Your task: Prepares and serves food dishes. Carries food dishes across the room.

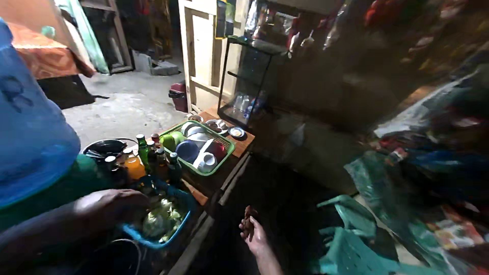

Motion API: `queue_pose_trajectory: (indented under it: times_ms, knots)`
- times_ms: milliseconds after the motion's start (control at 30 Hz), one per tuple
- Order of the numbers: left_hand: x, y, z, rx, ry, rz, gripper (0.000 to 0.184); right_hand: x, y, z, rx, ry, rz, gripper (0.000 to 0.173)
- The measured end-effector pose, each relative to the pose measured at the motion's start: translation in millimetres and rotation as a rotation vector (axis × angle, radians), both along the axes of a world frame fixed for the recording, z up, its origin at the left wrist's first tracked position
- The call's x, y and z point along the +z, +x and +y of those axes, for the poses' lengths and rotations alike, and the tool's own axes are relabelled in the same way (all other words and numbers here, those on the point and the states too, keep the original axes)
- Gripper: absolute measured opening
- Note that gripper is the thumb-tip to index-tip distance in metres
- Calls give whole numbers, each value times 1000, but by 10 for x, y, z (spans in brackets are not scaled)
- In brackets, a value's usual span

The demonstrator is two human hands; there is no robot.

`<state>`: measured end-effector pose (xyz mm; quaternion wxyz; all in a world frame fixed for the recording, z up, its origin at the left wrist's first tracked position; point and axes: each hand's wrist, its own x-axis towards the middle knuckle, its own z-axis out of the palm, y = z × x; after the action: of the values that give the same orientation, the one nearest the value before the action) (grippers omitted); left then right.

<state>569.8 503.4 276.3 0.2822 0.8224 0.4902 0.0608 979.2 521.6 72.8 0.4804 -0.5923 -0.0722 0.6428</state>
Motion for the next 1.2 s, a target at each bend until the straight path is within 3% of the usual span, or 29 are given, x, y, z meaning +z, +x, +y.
queue_pose_trajectory:
  times_ms: [167, 300, 433, 567, 767, 833, 933, 1100, 1200]
  knots:
    - [325, 81, 900, 126, 201, 143, 33, -32, 169, 1225, 141, 62, -55, 27]
    - [645, 294, 1682, 244, 141, 204, 35, 57, 346, 2125, 166, 76, -146, 24]
    - [523, 388, 2457, 188, 92, 193, 37, 157, 561, 2975, 199, 117, -238, 23]
    - [376, 454, 2969, 154, 75, 198, 35, 146, 466, 3862, 270, 164, -254, 22]
    - [137, 973, 3702, 257, 90, 154, 34, 18, 26, 5236, 689, 292, -409, 27]
    - [-56, 1146, 4046, 331, 116, 71, 35, -148, -157, 5675, 828, 311, -437, 27]
    - [-438, 1434, 4599, 515, 110, -230, 37, -335, -441, 6255, 950, 318, -492, 31]
    - [-1182, 1994, 5460, 1022, -132, -898, 41, -395, -922, 6728, 1037, 359, -509, 37]
    - [-1476, 2228, 5853, 1356, -230, -1085, 45, -276, -1102, 6888, 1131, 388, -543, 40]
